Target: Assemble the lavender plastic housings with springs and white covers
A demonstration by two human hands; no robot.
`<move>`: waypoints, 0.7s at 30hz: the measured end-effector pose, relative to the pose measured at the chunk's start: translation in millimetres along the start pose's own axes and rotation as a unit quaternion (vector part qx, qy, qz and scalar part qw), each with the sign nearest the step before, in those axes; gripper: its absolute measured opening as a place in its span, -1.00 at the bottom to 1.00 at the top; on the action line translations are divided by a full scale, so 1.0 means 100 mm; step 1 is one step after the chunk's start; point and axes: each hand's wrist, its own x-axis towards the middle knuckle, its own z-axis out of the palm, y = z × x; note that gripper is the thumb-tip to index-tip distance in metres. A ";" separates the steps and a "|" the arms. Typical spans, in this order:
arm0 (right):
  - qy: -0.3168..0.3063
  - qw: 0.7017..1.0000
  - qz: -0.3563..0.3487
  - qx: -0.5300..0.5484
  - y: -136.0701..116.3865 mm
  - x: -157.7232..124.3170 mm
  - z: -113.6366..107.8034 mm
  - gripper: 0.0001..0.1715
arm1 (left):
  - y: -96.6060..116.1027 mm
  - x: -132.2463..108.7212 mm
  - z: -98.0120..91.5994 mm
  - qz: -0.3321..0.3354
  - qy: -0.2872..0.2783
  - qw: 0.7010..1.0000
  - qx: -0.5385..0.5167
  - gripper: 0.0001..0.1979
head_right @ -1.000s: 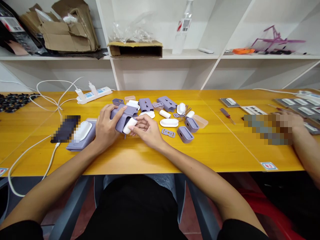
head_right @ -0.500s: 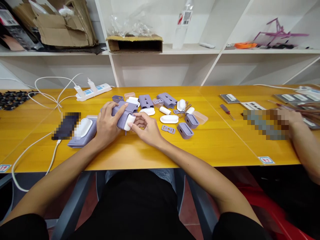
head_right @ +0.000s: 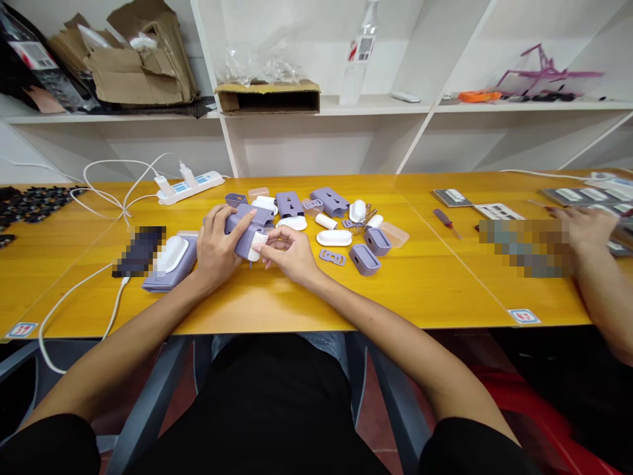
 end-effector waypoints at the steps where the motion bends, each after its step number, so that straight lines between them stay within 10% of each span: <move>1: -0.004 1.000 0.007 0.003 0.00 0.00 0.00 -0.36 | 0.00 -0.01 0.01 0.001 0.001 1.000 0.001 -0.36; 21: -0.023 0.999 -0.023 -0.027 -0.08 -0.04 -0.03 -0.35 | 0.00 0.01 -0.04 0.023 0.041 0.999 -0.001 -0.62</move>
